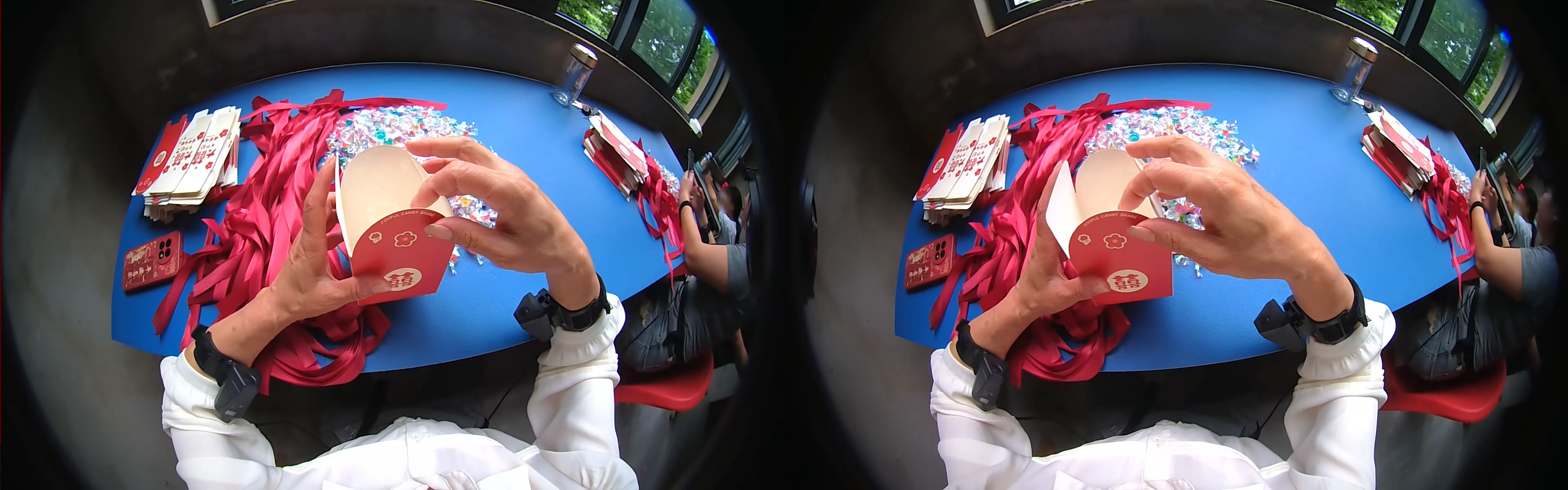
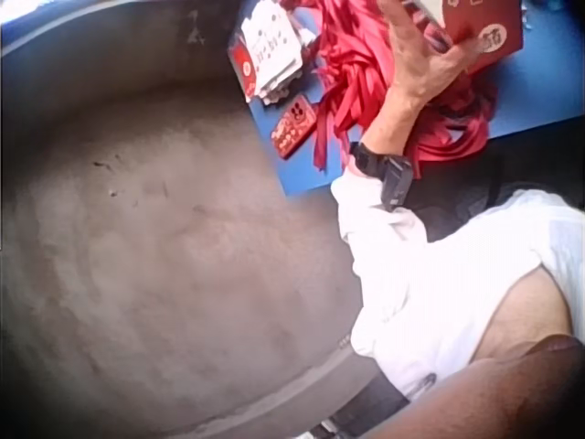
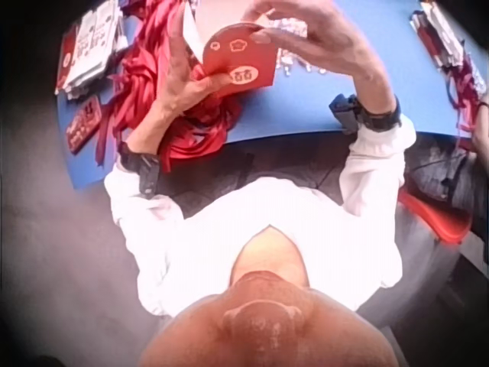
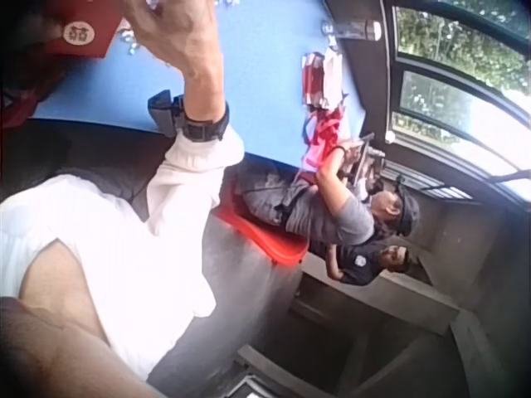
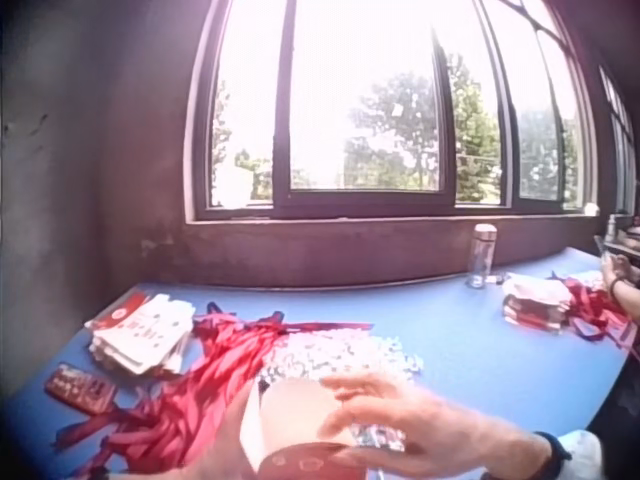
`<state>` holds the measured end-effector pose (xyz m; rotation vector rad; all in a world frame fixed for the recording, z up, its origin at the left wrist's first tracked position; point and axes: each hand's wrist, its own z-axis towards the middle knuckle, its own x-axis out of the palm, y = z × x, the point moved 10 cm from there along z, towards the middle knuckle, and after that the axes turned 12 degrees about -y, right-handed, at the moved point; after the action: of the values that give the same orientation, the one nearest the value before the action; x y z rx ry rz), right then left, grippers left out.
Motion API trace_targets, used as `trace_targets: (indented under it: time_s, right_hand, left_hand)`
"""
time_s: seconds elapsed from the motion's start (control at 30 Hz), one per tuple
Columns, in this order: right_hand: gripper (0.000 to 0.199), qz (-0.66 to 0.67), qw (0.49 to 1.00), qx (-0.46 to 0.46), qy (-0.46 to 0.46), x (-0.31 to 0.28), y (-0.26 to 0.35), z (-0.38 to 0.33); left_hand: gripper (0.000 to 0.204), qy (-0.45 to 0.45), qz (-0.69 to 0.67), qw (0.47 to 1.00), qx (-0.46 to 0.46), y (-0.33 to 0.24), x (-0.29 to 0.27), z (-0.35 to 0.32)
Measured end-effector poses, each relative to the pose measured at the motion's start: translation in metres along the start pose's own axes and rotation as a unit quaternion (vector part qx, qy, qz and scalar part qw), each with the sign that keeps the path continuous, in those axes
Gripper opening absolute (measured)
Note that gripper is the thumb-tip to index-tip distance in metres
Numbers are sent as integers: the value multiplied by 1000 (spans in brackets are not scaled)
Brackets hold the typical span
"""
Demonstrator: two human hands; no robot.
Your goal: Assembling a small decorative gift box, filling it with colorful items, and tying it closed with a red ribbon.
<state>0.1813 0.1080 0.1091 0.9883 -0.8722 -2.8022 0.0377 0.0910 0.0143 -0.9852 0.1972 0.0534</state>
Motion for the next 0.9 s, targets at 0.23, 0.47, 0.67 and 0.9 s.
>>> trace_targets:
  time_s: [0.23,0.47,0.67,0.9]
  right_hand:
    - [16,24,999,-35,-1,-2,8,0]
    - [14,32,994,-82,61,3,19,-4]
    - [11,80,990,-61,103,10,22,-9]
    - [9,58,994,-89,34,9,18,-7]
  left_hand:
    - [133,2,54,998,44,-9,0,0]
    - [141,18,35,996,75,-17,3,-1]
    - [135,3,25,991,128,-27,-2,-2]
    - [117,-45,10,987,156,-28,-16,-6]
